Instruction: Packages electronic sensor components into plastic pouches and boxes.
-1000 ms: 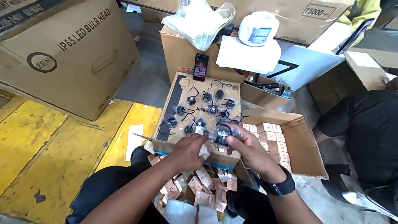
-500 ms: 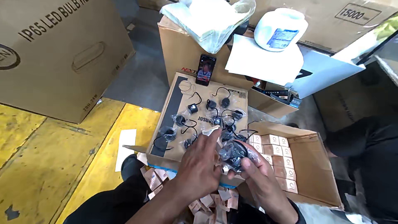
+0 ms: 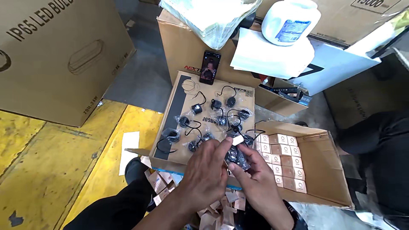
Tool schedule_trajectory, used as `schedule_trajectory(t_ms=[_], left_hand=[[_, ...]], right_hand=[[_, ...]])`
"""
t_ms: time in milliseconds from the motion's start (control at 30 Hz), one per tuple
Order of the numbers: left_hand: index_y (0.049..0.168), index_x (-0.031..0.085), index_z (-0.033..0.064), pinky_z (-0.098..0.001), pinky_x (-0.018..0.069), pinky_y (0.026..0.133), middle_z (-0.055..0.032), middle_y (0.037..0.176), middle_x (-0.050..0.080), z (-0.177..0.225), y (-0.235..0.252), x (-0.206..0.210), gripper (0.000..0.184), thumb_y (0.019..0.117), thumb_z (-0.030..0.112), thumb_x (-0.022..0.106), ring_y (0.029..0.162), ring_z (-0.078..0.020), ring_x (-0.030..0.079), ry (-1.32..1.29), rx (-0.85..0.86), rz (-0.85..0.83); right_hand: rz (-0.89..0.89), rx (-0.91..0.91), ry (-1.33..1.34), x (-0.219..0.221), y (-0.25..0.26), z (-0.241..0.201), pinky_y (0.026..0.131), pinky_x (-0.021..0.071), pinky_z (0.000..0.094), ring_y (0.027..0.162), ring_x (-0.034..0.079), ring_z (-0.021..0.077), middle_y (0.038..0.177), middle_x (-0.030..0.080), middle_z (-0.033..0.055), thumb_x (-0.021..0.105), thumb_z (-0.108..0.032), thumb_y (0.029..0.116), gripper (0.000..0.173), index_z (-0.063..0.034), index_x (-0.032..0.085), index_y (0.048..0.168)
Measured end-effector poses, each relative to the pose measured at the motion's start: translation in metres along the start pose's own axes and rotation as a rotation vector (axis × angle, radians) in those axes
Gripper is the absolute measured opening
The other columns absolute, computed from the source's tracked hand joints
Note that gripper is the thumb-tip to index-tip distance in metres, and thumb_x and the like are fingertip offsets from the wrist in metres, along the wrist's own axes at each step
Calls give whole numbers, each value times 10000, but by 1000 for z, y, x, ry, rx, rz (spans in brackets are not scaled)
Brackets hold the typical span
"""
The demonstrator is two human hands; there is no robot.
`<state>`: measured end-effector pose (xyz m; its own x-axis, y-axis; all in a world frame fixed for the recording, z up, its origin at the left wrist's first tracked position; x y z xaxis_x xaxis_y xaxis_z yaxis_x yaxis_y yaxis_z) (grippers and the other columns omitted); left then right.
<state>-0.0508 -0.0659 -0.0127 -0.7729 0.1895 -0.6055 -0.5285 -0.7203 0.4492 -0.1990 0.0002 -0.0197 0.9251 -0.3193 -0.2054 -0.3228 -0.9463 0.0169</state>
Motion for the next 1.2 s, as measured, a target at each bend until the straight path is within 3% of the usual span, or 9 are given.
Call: schedule_trajectory(t_ms=[200, 300, 500, 600, 767, 867, 1000, 1067, 1200], left_hand=[[1521, 387, 146, -426, 603, 892, -204, 1389, 570, 3, -6, 0, 749, 847, 163, 714, 1193, -278, 648, -49, 89, 37], [1541, 378, 114, -423, 609, 919, -222, 1515, 492, 1, -3, -3, 806, 854, 204, 788, 1221, -263, 652, -159, 13, 33], [1473, 473, 80, -418, 554, 1022, -214, 1460, 547, -1, -2, 1, 667, 964, 444, 706, 1290, -260, 610, -139, 74, 48], [1484, 474, 49, -392, 584, 952, -234, 1474, 523, -3, -3, 5, 714, 966, 494, 682, 1221, -241, 641, -165, 28, 7], [1447, 554, 71, -490, 541, 1017, -194, 1488, 536, -12, 3, 3, 627, 1019, 528, 558, 1283, -282, 609, -104, -69, -98], [1376, 624, 135, -503, 518, 1016, -96, 1354, 648, -23, 4, 6, 551, 1022, 546, 527, 1229, -247, 633, 25, -220, -383], [1404, 571, 92, -630, 471, 992, -197, 1290, 644, -47, -12, 13, 554, 1002, 473, 595, 1189, -405, 621, 319, -458, -986], [1366, 572, 65, -653, 476, 953, -227, 1222, 663, -55, -21, 16, 530, 995, 443, 598, 1148, -440, 634, 432, -515, -1116], [1288, 626, 42, -632, 518, 898, -239, 1171, 670, -61, -12, 27, 488, 978, 419, 632, 1112, -445, 644, 413, -446, -833]], right_hand=[[-73, 102, 191, -5, 4, 2, 743, 648, 376, 909, 722, 229, 1151, 688, 137, 751, -151, 910, 476, 23, 548, 1304], [-88, 205, 389, -6, 4, 7, 774, 648, 420, 908, 720, 254, 1149, 672, 162, 722, -205, 917, 524, 38, 509, 1330], [-87, 349, 802, 3, -5, 5, 737, 648, 421, 877, 736, 254, 1098, 694, 181, 748, -312, 914, 525, -10, 536, 1288], [-58, 329, 727, 6, -6, 8, 736, 638, 386, 888, 727, 232, 1105, 690, 172, 696, -317, 943, 514, -10, 527, 1320], [58, 280, 702, -12, 4, 8, 744, 656, 450, 882, 738, 307, 1117, 672, 231, 586, -259, 1019, 481, 38, 439, 1368], [131, 274, 723, -27, 10, 2, 761, 650, 434, 886, 730, 310, 1125, 656, 238, 430, -210, 1083, 388, 32, 402, 1386], [206, 266, 749, -42, 13, -11, 733, 643, 378, 827, 721, 253, 1068, 652, 196, 351, -199, 1115, 317, -6, 416, 1358], [220, 238, 771, -48, 12, -16, 716, 643, 360, 802, 721, 235, 1046, 656, 193, 382, -177, 1107, 291, -12, 442, 1339], [218, 191, 782, -59, 8, -27, 716, 641, 348, 804, 719, 225, 1052, 662, 185, 420, -159, 1097, 305, -45, 464, 1377]])
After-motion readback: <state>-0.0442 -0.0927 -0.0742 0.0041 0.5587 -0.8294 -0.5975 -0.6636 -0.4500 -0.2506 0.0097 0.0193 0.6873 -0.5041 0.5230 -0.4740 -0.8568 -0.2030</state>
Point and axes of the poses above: each hand's wrist, its own y-axis towards the middle knuckle, its own x-axis out of the palm, z = x × y, the point moved 5 cm from there along y, towards the middle knuckle
